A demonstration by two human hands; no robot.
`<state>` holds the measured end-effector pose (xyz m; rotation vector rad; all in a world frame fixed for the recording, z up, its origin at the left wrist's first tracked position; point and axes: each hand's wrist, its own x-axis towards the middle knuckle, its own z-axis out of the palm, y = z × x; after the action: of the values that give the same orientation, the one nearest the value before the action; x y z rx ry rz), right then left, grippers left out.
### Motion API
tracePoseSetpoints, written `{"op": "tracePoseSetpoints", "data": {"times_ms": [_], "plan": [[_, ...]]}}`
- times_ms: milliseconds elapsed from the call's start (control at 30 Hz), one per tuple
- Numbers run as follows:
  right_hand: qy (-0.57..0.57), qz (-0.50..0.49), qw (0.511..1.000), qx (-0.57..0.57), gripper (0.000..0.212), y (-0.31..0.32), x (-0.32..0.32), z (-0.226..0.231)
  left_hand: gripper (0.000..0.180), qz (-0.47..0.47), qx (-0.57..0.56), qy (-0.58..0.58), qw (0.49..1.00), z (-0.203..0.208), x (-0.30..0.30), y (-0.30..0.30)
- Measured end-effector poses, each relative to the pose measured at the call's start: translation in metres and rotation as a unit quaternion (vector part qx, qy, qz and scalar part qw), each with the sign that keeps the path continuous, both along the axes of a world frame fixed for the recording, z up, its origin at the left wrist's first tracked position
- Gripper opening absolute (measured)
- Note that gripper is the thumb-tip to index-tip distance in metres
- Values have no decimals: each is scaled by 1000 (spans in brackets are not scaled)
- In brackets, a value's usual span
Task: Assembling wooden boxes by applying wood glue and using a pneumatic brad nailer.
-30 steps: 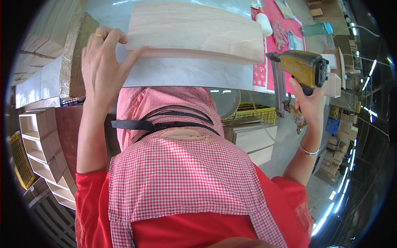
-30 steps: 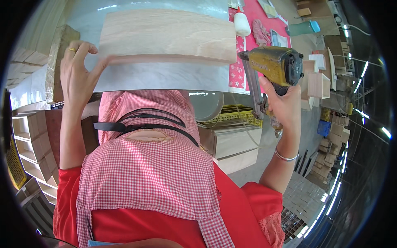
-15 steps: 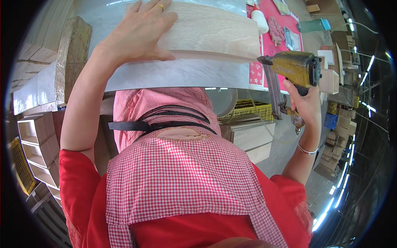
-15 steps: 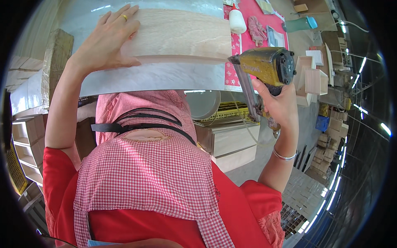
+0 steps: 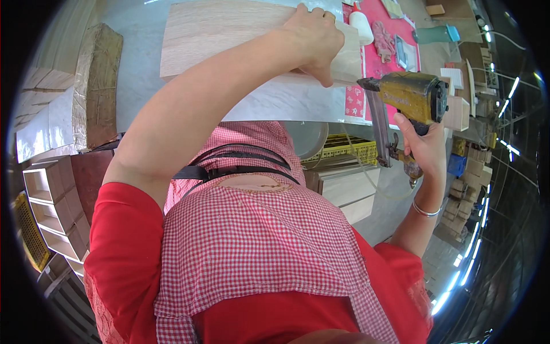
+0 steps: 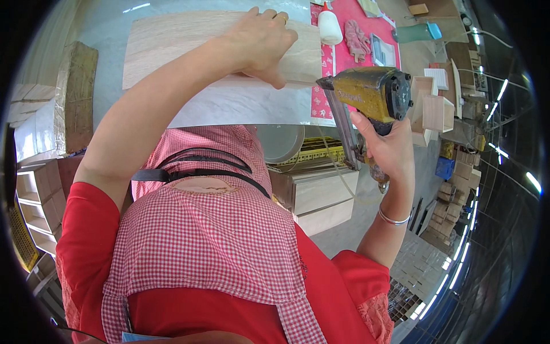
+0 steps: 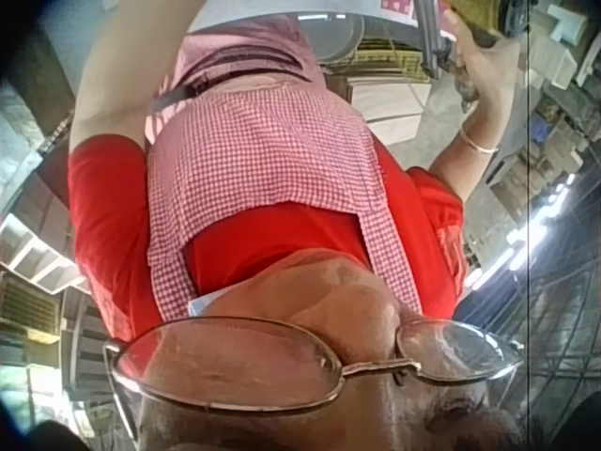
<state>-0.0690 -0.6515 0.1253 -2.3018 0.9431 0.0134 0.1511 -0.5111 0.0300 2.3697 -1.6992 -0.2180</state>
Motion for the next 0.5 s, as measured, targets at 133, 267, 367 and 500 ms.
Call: {"op": "tracePoseSetpoints", "data": {"times_ms": [133,267,367,500], "plan": [[18,3,1000,-8,30,3,1,2,56,5,-31,-15,999,-1,-3,2],[28,2,1000,-10,29,4,2,2,70,6,5,2,1000,8,-3,2],[26,2,1000,-7,29,6,4,3,75,-10,27,30,999,21,5,6],[29,4,1000,-5,28,7,5,3,68,-34,17,55,998,24,9,10]]}}
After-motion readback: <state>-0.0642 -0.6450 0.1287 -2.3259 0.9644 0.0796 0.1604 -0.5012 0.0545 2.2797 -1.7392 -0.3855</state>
